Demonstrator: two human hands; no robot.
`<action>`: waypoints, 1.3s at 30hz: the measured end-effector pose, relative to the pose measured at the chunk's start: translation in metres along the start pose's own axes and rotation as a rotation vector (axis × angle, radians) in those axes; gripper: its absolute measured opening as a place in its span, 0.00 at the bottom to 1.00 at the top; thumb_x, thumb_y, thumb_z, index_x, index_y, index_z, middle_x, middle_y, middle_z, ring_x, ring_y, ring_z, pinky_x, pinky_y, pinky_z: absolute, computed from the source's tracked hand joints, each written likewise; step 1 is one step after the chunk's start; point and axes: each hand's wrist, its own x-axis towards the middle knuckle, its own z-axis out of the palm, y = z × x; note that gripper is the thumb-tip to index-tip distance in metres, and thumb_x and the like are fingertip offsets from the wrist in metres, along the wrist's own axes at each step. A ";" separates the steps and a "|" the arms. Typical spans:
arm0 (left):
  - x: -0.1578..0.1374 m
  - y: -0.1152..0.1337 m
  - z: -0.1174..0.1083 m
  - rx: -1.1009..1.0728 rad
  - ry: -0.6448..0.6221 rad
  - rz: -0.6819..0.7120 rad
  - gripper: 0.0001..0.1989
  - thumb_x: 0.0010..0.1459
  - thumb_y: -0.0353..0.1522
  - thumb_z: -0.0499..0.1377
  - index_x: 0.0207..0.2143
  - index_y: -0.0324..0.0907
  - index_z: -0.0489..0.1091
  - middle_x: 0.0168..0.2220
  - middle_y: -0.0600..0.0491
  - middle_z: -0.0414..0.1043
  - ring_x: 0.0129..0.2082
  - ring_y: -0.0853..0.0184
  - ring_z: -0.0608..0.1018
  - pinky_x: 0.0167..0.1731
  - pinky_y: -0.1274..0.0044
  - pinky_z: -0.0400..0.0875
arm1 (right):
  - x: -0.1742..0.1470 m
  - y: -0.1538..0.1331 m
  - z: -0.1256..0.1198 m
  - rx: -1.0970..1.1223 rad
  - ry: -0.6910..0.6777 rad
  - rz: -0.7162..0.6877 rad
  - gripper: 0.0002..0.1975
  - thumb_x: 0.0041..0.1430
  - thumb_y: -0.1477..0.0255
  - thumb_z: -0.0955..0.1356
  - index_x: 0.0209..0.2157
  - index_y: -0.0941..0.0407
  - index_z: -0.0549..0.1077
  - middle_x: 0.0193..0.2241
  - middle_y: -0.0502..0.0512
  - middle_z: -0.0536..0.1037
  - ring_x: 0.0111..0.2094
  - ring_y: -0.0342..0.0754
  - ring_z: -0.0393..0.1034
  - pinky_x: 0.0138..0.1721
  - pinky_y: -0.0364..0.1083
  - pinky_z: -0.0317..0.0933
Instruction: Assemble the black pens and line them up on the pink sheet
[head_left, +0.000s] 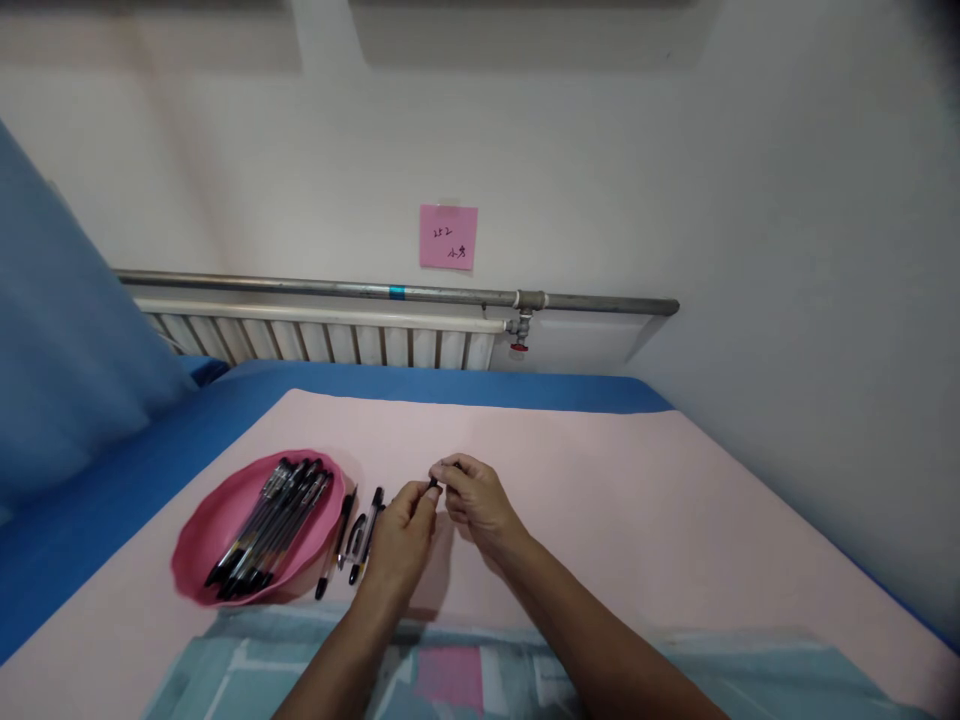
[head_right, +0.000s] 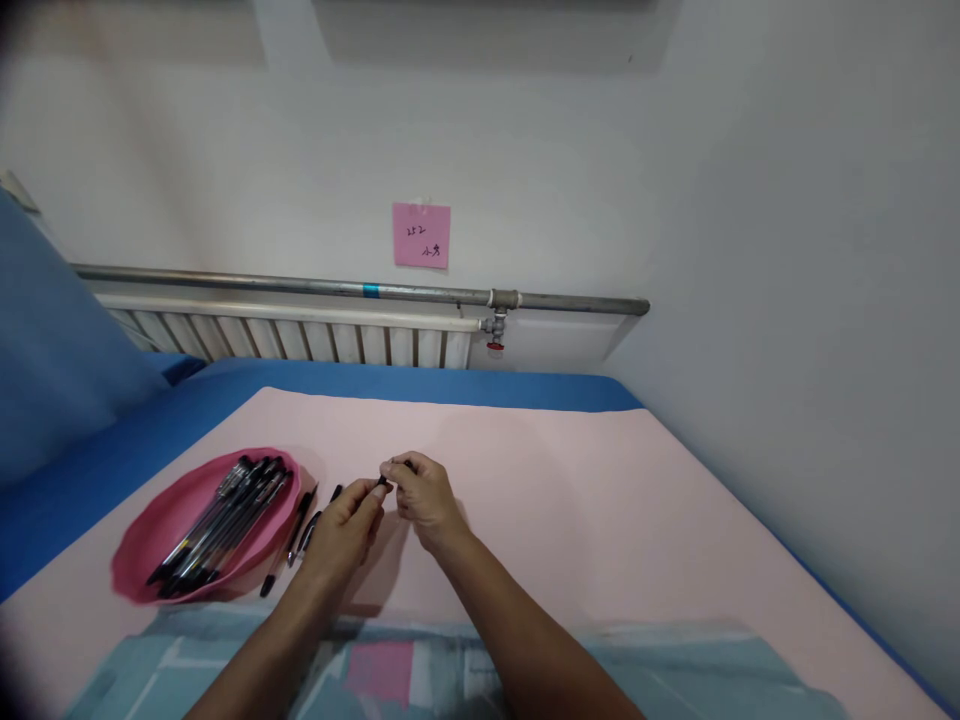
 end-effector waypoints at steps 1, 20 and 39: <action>0.000 0.000 0.000 -0.006 -0.030 0.006 0.13 0.52 0.43 0.51 0.28 0.42 0.64 0.15 0.63 0.53 0.13 0.77 0.54 0.15 0.83 0.49 | 0.000 -0.001 0.000 0.005 -0.028 0.012 0.10 0.41 0.69 0.70 0.23 0.58 0.66 0.10 0.39 0.56 0.10 0.32 0.41 0.12 0.36 0.33; 0.001 -0.004 -0.004 0.149 -0.018 0.108 0.14 0.54 0.42 0.49 0.28 0.41 0.66 0.16 0.62 0.55 0.17 0.75 0.58 0.17 0.83 0.51 | 0.001 0.000 -0.002 0.047 0.031 0.027 0.12 0.39 0.69 0.71 0.24 0.57 0.64 0.11 0.38 0.56 0.10 0.32 0.42 0.12 0.36 0.34; 0.004 -0.008 -0.006 0.150 -0.028 0.103 0.14 0.54 0.42 0.49 0.31 0.41 0.66 0.17 0.61 0.55 0.16 0.74 0.58 0.17 0.82 0.51 | 0.001 0.001 0.000 0.088 0.045 0.054 0.13 0.38 0.70 0.72 0.23 0.57 0.64 0.10 0.37 0.55 0.10 0.31 0.41 0.12 0.36 0.34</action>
